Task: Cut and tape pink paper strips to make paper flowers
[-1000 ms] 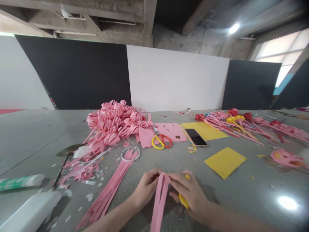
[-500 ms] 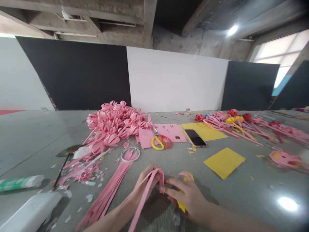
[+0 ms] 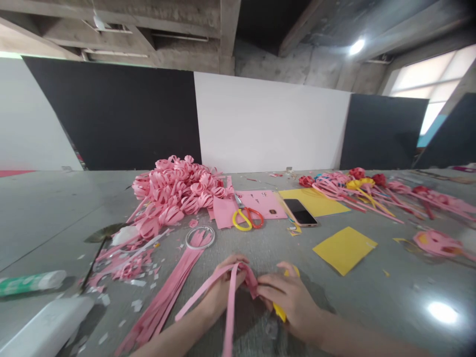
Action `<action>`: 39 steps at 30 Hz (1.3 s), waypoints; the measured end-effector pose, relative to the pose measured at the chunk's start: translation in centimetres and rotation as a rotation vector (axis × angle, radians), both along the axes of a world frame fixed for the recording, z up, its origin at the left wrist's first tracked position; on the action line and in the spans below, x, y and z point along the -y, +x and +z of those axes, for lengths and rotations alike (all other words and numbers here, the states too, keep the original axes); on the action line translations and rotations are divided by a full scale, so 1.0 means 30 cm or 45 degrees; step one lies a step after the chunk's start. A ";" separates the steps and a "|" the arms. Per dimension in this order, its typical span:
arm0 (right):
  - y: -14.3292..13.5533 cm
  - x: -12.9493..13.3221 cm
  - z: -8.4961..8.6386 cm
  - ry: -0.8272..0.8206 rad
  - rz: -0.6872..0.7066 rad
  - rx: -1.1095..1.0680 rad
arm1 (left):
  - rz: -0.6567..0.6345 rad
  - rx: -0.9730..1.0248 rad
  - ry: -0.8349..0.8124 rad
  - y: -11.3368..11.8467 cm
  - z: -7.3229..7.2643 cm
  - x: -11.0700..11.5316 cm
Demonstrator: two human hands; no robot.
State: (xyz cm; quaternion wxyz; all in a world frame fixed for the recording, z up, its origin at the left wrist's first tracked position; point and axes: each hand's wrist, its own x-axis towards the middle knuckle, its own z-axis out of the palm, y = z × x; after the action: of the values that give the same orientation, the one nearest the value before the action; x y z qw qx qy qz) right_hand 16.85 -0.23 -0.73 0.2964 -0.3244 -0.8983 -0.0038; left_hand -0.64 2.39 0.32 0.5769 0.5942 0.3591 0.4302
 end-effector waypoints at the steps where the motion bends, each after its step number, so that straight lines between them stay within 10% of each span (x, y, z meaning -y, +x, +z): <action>1: 0.000 -0.001 0.002 -0.006 0.003 -0.023 | 0.025 -0.050 0.036 -0.002 0.009 0.002; 11: 0.105 -0.089 0.070 -0.177 0.186 0.297 | 0.617 -0.250 0.099 -0.095 0.081 -0.106; 17: 0.148 -0.112 0.093 -0.246 0.260 0.358 | 1.116 -0.677 0.689 -0.181 0.198 -0.128; 21: 0.153 -0.122 0.072 -0.251 0.264 0.371 | 0.406 -0.973 1.072 -0.109 0.220 -0.036; 26: 0.157 -0.133 0.059 -0.204 0.236 0.389 | -0.184 -1.222 1.224 -0.001 0.096 0.049; 31: 0.153 -0.130 0.064 -0.151 0.237 0.440 | -0.184 -1.274 1.084 -0.002 0.006 0.032; 39: 0.154 -0.104 0.089 -0.154 -0.181 0.349 | -0.096 -1.255 1.103 -0.014 0.000 0.015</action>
State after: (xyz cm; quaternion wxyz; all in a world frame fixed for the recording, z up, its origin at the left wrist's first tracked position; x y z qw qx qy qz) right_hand 21.46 2.90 1.94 0.1497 -0.4010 -0.9036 -0.0149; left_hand -1.06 1.94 0.33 0.0682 0.9125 0.3544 0.1928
